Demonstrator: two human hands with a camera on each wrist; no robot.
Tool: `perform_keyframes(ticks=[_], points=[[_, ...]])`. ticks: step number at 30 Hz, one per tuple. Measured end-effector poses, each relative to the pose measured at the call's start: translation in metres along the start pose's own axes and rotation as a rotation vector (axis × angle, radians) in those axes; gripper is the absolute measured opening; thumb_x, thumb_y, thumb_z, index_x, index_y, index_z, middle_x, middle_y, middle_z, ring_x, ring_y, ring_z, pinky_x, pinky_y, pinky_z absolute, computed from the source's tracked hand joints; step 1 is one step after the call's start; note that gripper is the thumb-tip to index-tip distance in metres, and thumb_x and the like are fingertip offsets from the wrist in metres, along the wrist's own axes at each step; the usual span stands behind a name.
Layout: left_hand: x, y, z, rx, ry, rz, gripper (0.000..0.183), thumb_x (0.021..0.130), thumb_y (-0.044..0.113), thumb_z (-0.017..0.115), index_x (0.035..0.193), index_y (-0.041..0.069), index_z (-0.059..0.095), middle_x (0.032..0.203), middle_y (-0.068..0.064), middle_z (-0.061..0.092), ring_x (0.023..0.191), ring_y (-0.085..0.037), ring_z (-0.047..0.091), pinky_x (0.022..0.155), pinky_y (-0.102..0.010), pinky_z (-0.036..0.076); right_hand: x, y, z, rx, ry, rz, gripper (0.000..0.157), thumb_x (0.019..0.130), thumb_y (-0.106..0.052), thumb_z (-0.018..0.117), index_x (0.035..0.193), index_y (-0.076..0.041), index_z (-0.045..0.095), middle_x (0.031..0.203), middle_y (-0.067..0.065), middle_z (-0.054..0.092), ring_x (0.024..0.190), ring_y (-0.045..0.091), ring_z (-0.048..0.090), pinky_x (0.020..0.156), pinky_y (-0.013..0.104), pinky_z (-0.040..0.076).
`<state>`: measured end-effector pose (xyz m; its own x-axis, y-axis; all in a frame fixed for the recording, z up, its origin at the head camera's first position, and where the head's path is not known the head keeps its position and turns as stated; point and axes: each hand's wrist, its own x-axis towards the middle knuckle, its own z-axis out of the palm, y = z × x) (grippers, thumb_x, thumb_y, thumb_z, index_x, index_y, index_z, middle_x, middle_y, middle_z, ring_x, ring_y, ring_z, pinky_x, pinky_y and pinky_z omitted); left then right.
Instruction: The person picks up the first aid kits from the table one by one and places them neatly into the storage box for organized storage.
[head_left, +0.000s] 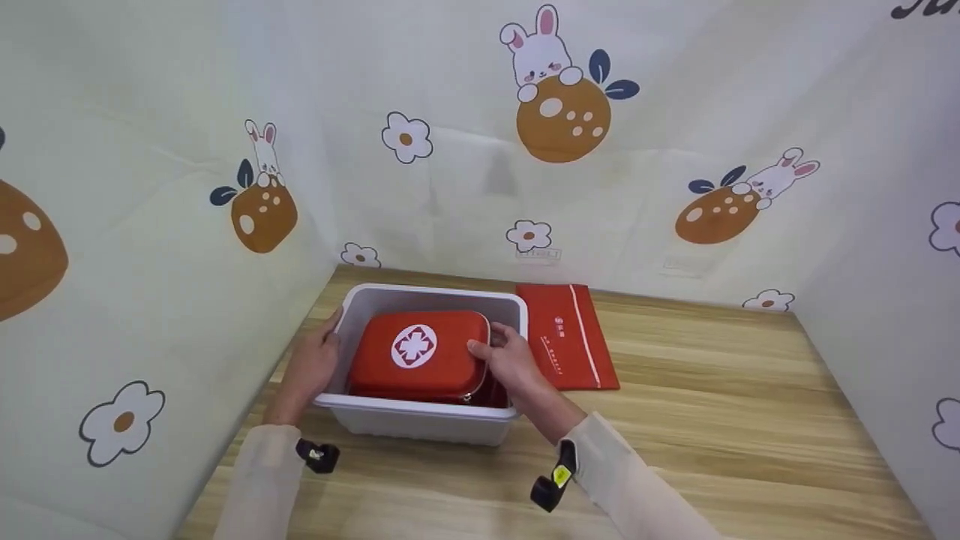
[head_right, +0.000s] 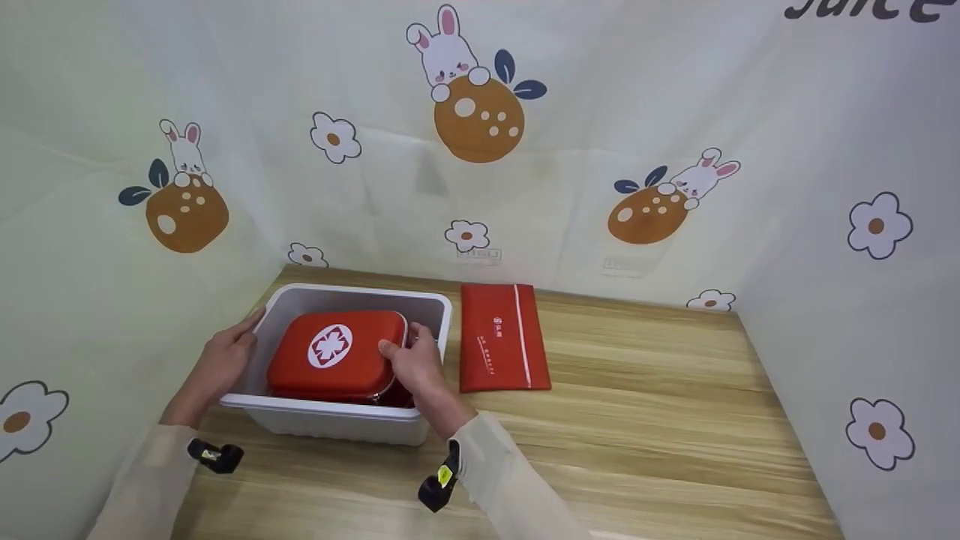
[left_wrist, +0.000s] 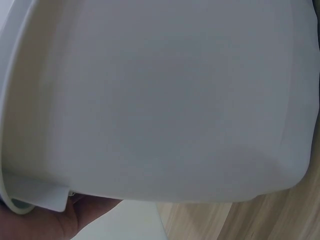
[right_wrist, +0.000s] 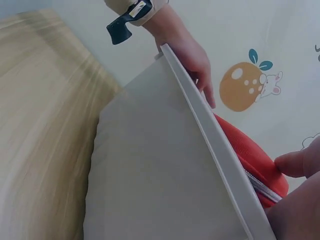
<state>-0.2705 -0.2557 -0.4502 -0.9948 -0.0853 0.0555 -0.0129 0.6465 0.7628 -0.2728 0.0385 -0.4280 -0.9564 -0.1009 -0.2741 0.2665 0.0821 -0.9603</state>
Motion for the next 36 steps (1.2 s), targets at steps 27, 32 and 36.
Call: perform_keyframes(ticks=[27,32,36], points=[[-0.001,0.0,0.002,-0.019,0.005,-0.009,0.051,0.105,0.012,0.028,0.156,0.006,0.031,0.159,-0.022,0.033,0.15,-0.037,0.031,0.124,-0.053,0.025,-0.003,0.005,-0.002,0.023,0.057,-0.063,0.059,0.084,0.003,0.054,0.143,0.008,0.048,0.148,0.026,0.051,0.139,0.034,0.048,0.12,0.044,0.036],[-0.001,-0.001,0.002,-0.01,0.019,0.009,0.051,0.104,0.011,0.03,0.155,0.005,0.033,0.158,-0.023,0.035,0.149,-0.038,0.032,0.123,-0.053,0.026,-0.007,0.003,-0.005,0.088,0.099,-0.059,0.052,0.088,0.004,0.051,0.14,0.004,0.055,0.143,0.022,0.057,0.132,0.031,0.055,0.116,0.043,0.042],[0.0,-0.001,0.001,-0.015,0.021,0.018,0.051,0.104,0.011,0.03,0.155,0.005,0.033,0.157,-0.024,0.036,0.148,-0.038,0.033,0.123,-0.053,0.027,-0.01,0.003,-0.013,0.131,0.119,-0.084,0.042,0.094,0.004,0.048,0.134,0.002,0.061,0.135,0.021,0.064,0.12,0.029,0.065,0.108,0.039,0.051]])
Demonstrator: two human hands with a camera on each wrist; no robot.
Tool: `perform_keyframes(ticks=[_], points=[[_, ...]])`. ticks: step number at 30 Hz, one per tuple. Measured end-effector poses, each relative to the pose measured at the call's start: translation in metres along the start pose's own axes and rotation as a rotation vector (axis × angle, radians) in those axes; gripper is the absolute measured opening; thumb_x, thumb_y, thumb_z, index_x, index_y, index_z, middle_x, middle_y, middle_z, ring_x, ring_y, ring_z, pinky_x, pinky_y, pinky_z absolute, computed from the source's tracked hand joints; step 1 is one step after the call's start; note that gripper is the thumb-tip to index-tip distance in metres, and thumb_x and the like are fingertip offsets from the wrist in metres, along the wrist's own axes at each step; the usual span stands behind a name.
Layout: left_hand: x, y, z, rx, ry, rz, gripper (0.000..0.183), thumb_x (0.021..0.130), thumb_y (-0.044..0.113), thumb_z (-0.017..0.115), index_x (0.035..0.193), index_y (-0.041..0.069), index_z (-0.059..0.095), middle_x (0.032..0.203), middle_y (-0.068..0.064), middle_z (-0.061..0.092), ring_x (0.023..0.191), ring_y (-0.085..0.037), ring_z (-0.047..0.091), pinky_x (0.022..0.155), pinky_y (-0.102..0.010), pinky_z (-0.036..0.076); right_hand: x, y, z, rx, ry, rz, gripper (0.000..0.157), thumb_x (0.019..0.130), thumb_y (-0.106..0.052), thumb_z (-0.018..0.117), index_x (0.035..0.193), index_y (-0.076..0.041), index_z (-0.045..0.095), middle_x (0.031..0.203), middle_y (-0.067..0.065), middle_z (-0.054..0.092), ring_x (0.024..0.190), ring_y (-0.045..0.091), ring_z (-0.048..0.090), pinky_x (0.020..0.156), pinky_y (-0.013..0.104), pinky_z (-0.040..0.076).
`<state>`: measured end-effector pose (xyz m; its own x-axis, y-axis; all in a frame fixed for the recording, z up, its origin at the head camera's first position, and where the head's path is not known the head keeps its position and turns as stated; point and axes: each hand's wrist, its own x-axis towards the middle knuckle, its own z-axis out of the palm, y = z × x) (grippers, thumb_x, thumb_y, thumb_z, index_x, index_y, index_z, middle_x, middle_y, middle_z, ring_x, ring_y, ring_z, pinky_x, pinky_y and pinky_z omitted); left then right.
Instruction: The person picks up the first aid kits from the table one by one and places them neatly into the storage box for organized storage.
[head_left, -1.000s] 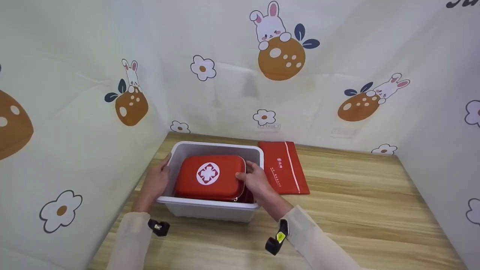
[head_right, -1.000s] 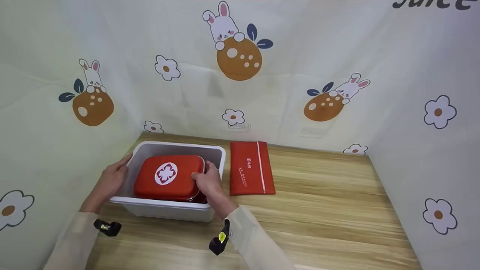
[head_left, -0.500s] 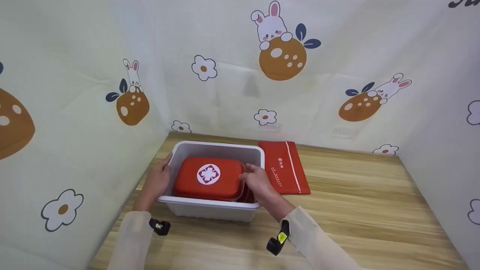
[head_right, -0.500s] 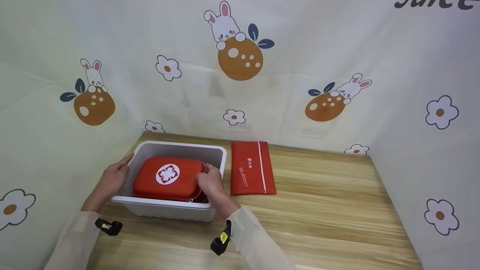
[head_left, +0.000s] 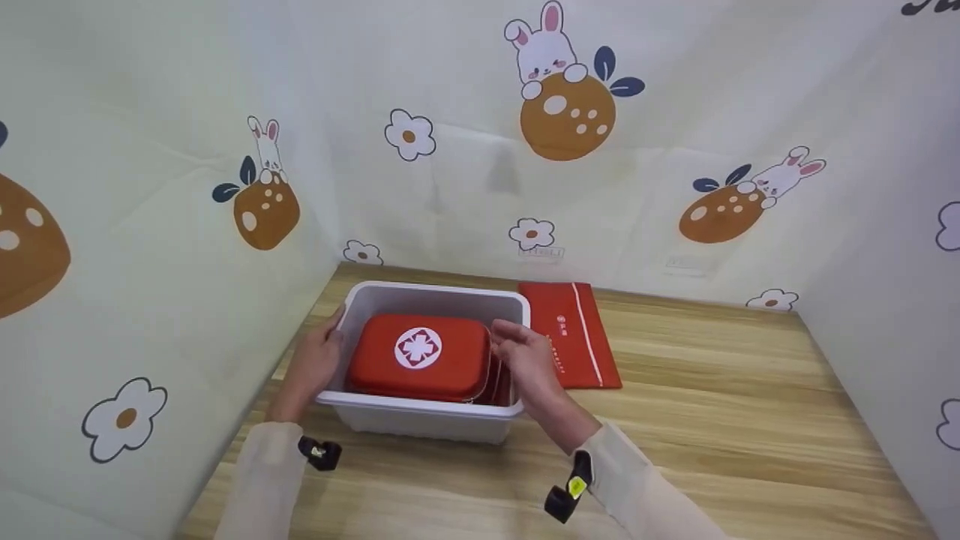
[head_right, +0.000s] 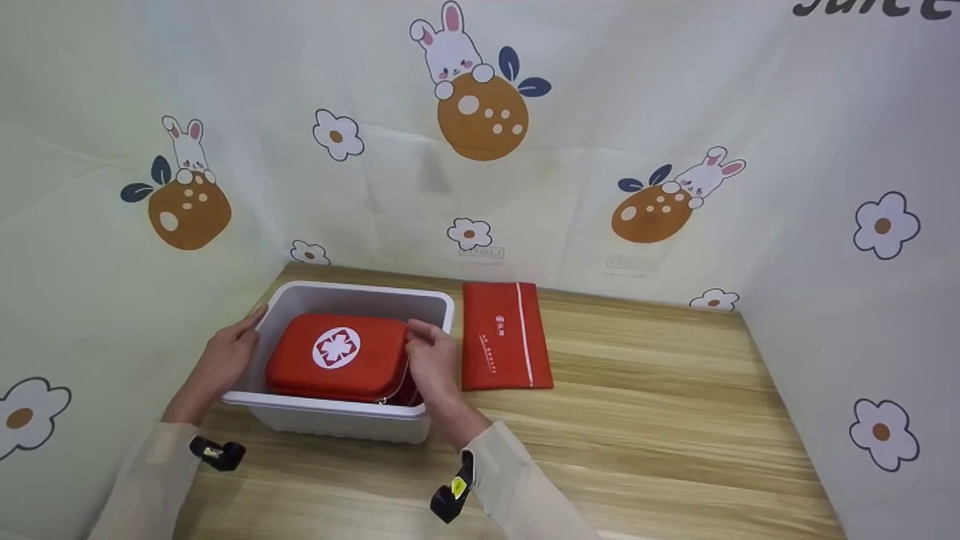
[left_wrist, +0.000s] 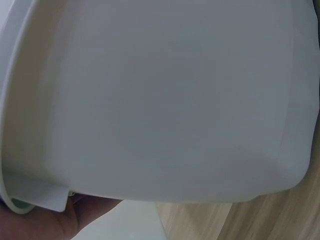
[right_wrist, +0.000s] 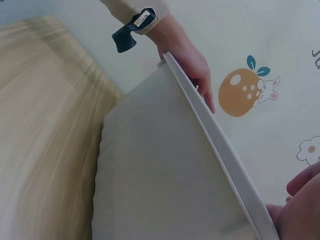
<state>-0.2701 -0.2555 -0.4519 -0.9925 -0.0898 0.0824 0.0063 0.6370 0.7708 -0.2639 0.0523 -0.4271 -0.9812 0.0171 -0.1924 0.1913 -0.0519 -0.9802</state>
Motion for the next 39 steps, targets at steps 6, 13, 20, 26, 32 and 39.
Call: perform_keyframes(ticks=[6,13,20,26,32,39], points=[[0.001,-0.001,0.0,-0.003,-0.013,-0.011,0.051,0.104,0.011,0.029,0.155,0.006,0.031,0.158,-0.023,0.034,0.149,-0.038,0.031,0.123,-0.053,0.026,0.002,0.005,-0.016,0.088,0.144,-0.077,0.027,0.09,0.008,0.048,0.111,0.007,0.066,0.093,0.016,0.07,0.07,0.02,0.066,0.066,0.025,0.057],[0.003,-0.001,0.0,0.006,-0.017,-0.009,0.052,0.104,0.01,0.028,0.155,0.005,0.031,0.158,-0.022,0.033,0.149,-0.037,0.031,0.124,-0.053,0.026,0.011,0.018,-0.039,0.133,0.307,-0.075,0.023,0.092,0.004,0.05,0.109,0.003,0.065,0.095,0.005,0.063,0.074,0.012,0.057,0.06,0.021,0.051],[0.002,-0.001,0.0,0.014,-0.032,-0.027,0.051,0.105,0.012,0.027,0.156,0.006,0.029,0.16,-0.022,0.031,0.15,-0.037,0.029,0.124,-0.053,0.024,0.022,0.038,-0.065,0.038,0.417,-0.048,0.033,0.089,0.002,0.054,0.121,0.004,0.059,0.12,0.019,0.059,0.102,0.024,0.056,0.087,0.028,0.047],[0.003,-0.001,0.001,0.022,-0.029,-0.012,0.051,0.105,0.012,0.028,0.156,0.006,0.029,0.159,-0.022,0.032,0.15,-0.038,0.03,0.123,-0.053,0.026,0.033,0.056,-0.092,0.018,0.497,-0.068,0.032,0.089,0.002,0.055,0.121,0.008,0.057,0.116,0.021,0.058,0.107,0.028,0.055,0.096,0.034,0.049],[0.003,-0.001,0.001,0.021,-0.017,-0.002,0.051,0.105,0.011,0.029,0.155,0.006,0.03,0.158,-0.022,0.033,0.149,-0.037,0.031,0.123,-0.052,0.026,0.042,0.077,-0.118,-0.243,0.486,-0.002,0.048,0.095,-0.01,0.063,0.136,0.009,0.048,0.136,0.032,0.044,0.123,0.041,0.049,0.11,0.049,0.042],[0.001,0.0,0.001,0.033,0.0,-0.003,0.051,0.104,0.011,0.029,0.155,0.005,0.033,0.156,-0.024,0.036,0.147,-0.039,0.036,0.122,-0.053,0.029,0.047,0.097,-0.14,-0.594,0.515,0.065,0.072,0.088,-0.034,0.072,0.14,0.009,0.045,0.139,0.034,0.031,0.122,0.046,0.04,0.103,0.055,0.04]])
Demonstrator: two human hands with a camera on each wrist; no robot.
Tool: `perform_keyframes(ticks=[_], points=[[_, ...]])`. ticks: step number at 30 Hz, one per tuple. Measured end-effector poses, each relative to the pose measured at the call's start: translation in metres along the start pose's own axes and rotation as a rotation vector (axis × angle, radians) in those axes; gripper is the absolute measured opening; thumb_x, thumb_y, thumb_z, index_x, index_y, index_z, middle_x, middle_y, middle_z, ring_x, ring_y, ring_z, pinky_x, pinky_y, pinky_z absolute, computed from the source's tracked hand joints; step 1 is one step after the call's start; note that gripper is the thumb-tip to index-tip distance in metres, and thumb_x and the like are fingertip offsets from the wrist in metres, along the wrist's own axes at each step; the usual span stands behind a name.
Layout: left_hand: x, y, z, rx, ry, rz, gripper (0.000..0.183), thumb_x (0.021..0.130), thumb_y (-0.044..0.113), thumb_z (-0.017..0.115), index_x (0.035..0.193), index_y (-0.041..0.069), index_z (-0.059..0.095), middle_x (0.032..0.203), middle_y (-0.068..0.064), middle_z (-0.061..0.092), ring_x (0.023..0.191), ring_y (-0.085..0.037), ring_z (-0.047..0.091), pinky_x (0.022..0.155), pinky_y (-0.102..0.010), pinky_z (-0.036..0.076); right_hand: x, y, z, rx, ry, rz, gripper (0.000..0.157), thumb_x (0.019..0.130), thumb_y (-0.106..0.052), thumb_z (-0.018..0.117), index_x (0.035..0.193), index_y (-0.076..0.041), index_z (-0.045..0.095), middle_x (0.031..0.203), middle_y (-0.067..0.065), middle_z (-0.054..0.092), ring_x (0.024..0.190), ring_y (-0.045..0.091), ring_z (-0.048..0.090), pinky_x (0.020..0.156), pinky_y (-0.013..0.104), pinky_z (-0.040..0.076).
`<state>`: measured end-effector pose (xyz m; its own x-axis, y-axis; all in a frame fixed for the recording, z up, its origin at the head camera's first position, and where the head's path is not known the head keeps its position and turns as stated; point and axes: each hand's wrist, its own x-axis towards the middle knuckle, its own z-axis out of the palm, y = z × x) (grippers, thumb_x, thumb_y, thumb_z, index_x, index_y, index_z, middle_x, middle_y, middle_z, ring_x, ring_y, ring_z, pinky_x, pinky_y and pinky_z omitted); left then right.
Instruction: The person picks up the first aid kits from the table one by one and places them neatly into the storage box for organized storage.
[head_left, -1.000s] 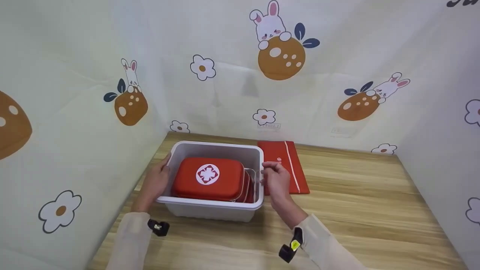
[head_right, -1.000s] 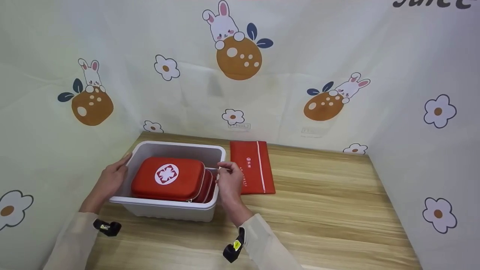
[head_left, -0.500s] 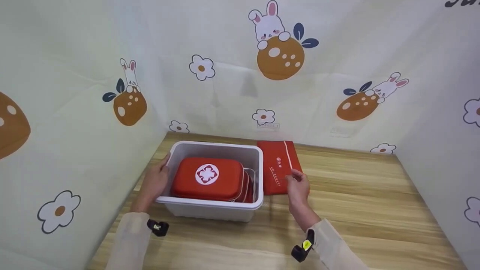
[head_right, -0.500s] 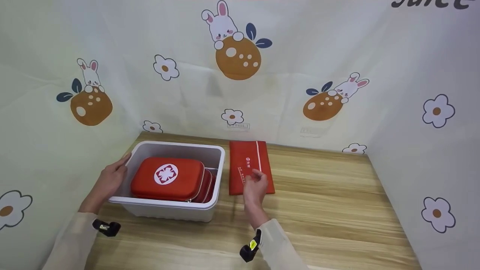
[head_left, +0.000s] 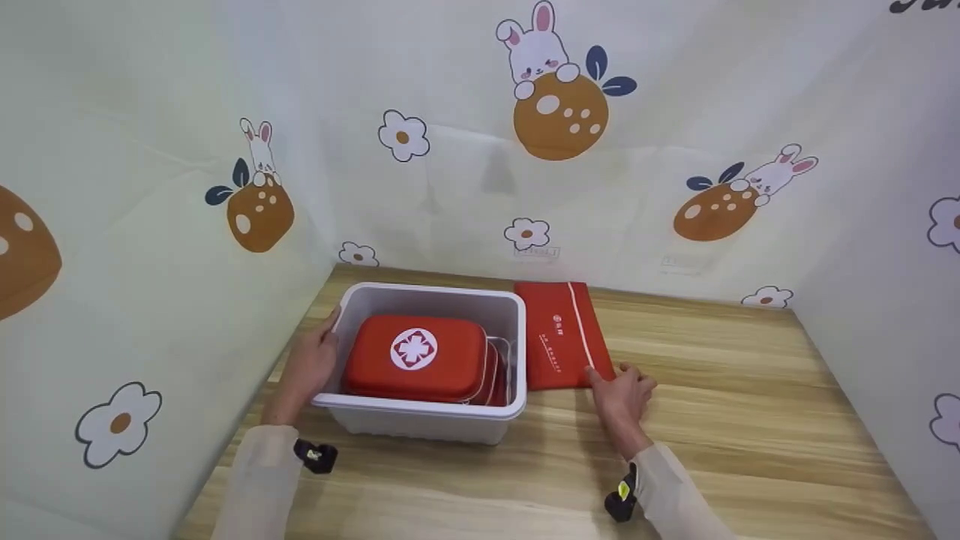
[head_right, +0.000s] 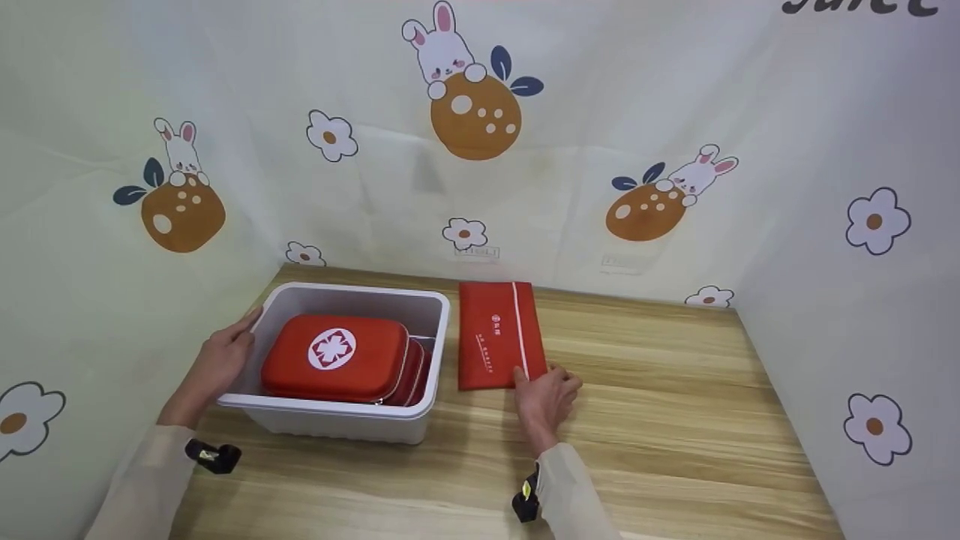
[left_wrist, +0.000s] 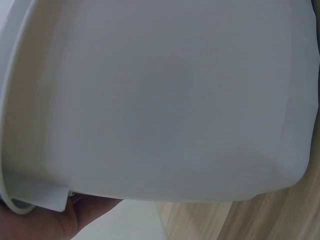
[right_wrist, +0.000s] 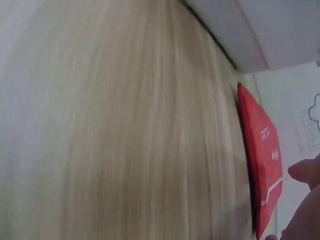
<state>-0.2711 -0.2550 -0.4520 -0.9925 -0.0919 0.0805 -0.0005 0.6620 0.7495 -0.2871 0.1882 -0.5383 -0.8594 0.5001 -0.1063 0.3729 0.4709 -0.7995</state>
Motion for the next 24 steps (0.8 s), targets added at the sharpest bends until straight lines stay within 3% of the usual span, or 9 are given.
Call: perform_keyframes(ticks=[5,11,18,24], points=[[-0.0006,0.0006,0.0003,-0.008,-0.002,0.002,0.051,0.104,0.01,0.029,0.154,0.004,0.033,0.156,-0.024,0.036,0.147,-0.038,0.034,0.123,-0.053,0.028,0.0069,0.0086,-0.0026,-0.071,-0.014,0.034,0.08,0.087,-0.04,0.072,0.141,0.011,0.042,0.135,0.034,0.033,0.119,0.046,0.041,0.102,0.056,0.039],[0.0012,0.0022,0.0003,-0.003,-0.002,0.003,0.051,0.104,0.01,0.029,0.155,0.005,0.032,0.157,-0.023,0.035,0.148,-0.038,0.034,0.122,-0.053,0.028,0.0093,0.0028,-0.0013,-0.155,-0.035,0.036,0.09,0.084,-0.052,0.073,0.133,0.016,0.043,0.127,0.035,0.035,0.11,0.044,0.042,0.092,0.055,0.043],[0.0003,0.0021,0.0005,-0.018,-0.014,-0.005,0.051,0.105,0.01,0.03,0.156,0.006,0.03,0.159,-0.021,0.033,0.149,-0.037,0.033,0.123,-0.052,0.028,0.0099,0.0022,0.0019,-0.297,-0.077,0.021,0.087,0.081,-0.051,0.077,0.123,0.018,0.046,0.117,0.031,0.038,0.106,0.045,0.044,0.088,0.054,0.045],[-0.0008,0.0015,-0.0003,-0.018,-0.019,-0.01,0.051,0.105,0.01,0.029,0.156,0.006,0.031,0.159,-0.022,0.033,0.149,-0.037,0.032,0.123,-0.053,0.027,0.0114,0.0022,0.0005,-0.253,-0.106,0.044,0.086,0.079,-0.047,0.08,0.125,0.017,0.044,0.118,0.03,0.039,0.107,0.043,0.043,0.092,0.055,0.044]])
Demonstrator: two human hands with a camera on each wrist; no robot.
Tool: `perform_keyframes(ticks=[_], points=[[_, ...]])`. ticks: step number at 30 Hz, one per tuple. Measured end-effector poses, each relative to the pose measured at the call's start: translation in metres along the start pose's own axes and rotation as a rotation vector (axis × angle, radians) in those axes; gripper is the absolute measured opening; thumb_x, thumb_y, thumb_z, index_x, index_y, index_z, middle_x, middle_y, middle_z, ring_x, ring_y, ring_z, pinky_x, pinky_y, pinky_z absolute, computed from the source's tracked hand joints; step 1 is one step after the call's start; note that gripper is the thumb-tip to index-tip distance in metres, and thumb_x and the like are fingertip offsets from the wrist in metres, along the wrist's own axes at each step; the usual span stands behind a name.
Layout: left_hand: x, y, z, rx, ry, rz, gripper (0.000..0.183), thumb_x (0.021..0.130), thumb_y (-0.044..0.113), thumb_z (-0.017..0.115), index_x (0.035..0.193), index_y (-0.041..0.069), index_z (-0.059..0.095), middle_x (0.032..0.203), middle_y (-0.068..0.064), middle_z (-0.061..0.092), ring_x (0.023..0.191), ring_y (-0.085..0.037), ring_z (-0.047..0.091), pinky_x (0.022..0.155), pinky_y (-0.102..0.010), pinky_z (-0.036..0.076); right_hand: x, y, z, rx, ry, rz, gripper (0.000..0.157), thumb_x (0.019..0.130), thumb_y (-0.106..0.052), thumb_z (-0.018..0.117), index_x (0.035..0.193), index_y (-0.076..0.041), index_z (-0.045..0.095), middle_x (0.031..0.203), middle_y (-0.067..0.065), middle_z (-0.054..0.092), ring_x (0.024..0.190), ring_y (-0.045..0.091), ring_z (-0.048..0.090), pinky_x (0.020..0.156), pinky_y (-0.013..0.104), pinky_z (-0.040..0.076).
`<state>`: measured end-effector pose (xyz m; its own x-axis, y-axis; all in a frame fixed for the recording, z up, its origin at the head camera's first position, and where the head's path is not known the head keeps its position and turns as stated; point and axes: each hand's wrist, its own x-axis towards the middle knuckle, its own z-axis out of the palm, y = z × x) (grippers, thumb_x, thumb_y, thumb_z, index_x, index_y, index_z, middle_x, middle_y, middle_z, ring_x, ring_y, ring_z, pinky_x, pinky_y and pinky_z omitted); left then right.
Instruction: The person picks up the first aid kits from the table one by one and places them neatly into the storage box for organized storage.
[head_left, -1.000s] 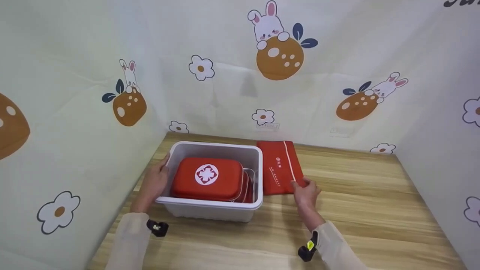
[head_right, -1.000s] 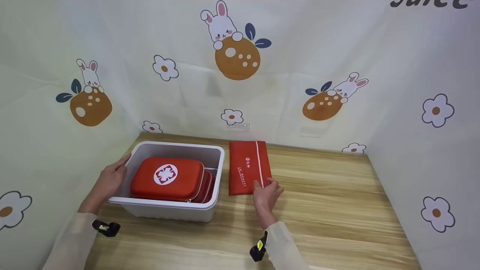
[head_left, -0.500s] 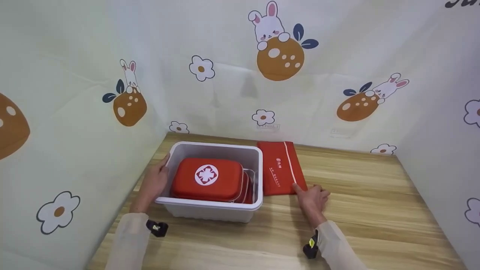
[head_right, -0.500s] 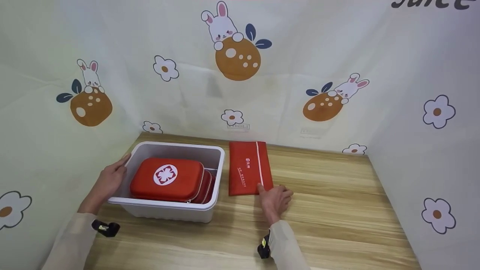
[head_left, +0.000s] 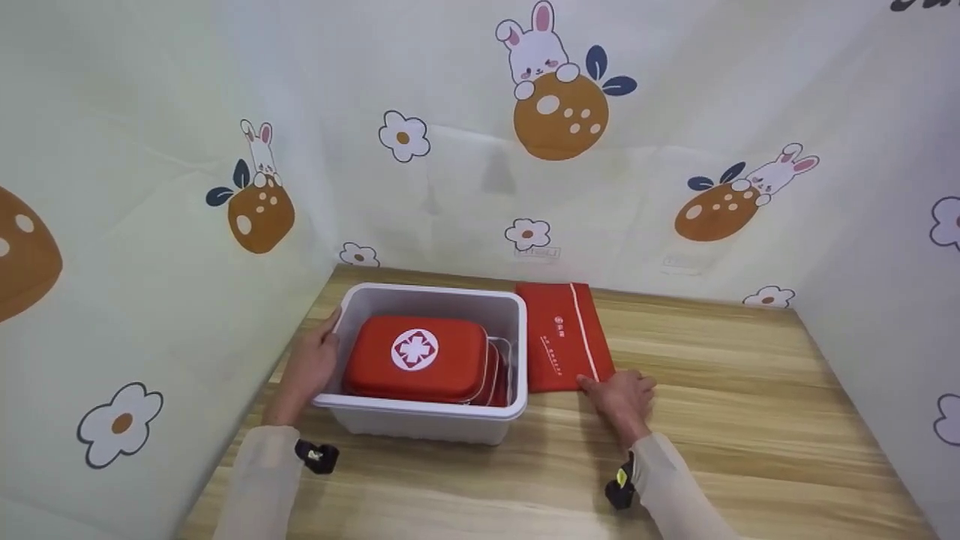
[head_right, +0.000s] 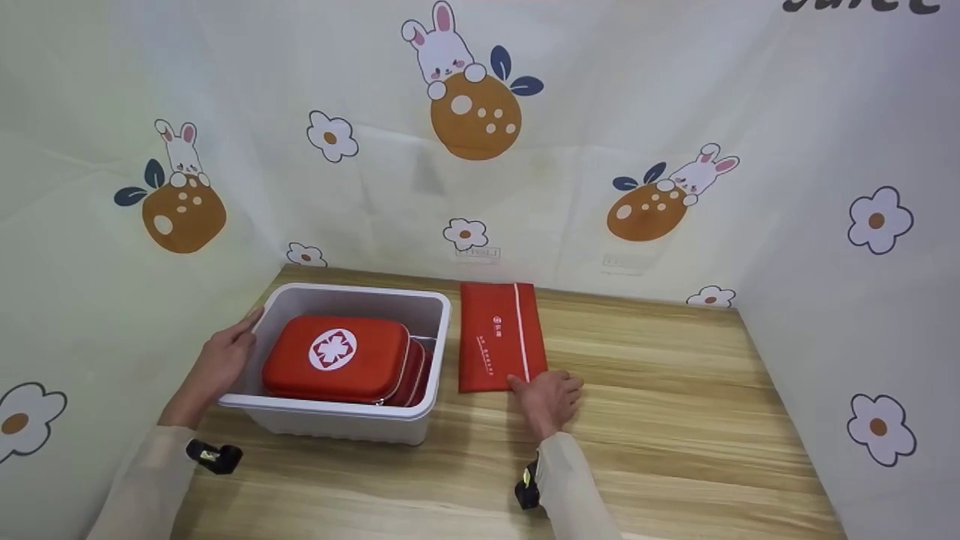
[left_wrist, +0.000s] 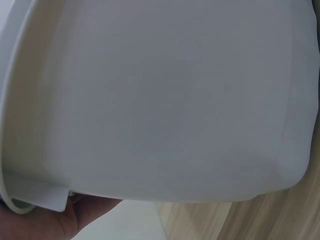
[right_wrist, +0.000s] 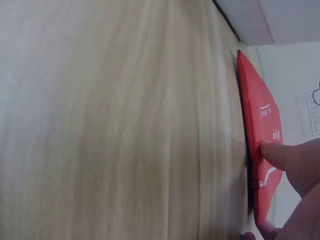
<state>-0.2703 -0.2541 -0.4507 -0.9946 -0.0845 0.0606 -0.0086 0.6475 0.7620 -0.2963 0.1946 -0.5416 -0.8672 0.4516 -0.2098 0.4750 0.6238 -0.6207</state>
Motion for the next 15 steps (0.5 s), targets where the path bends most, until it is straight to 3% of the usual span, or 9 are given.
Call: perform_keyframes(ticks=[8,11,15], points=[[0.001,0.0,0.0,-0.004,0.013,-0.019,0.051,0.104,0.011,0.028,0.155,0.007,0.033,0.157,-0.022,0.034,0.149,-0.037,0.032,0.123,-0.052,0.027,-0.006,-0.006,-0.001,0.149,-0.039,0.037,0.076,0.081,-0.034,0.081,0.127,0.011,0.041,0.111,0.025,0.055,0.098,0.034,0.05,0.089,0.049,0.046],[0.001,0.0,-0.001,-0.002,0.004,-0.024,0.051,0.104,0.012,0.028,0.155,0.007,0.032,0.159,-0.022,0.033,0.15,-0.037,0.031,0.123,-0.053,0.026,-0.008,-0.009,-0.001,0.293,-0.069,0.048,0.071,0.084,-0.021,0.077,0.133,0.011,0.037,0.115,0.026,0.059,0.101,0.033,0.054,0.091,0.048,0.048],[0.0,0.0,0.0,-0.005,-0.008,-0.024,0.051,0.105,0.013,0.027,0.156,0.008,0.03,0.16,-0.021,0.032,0.15,-0.036,0.029,0.124,-0.053,0.025,-0.008,-0.011,0.0,0.526,-0.061,0.062,0.071,0.082,-0.002,0.07,0.139,0.011,0.031,0.13,0.03,0.052,0.117,0.036,0.052,0.109,0.049,0.043]])
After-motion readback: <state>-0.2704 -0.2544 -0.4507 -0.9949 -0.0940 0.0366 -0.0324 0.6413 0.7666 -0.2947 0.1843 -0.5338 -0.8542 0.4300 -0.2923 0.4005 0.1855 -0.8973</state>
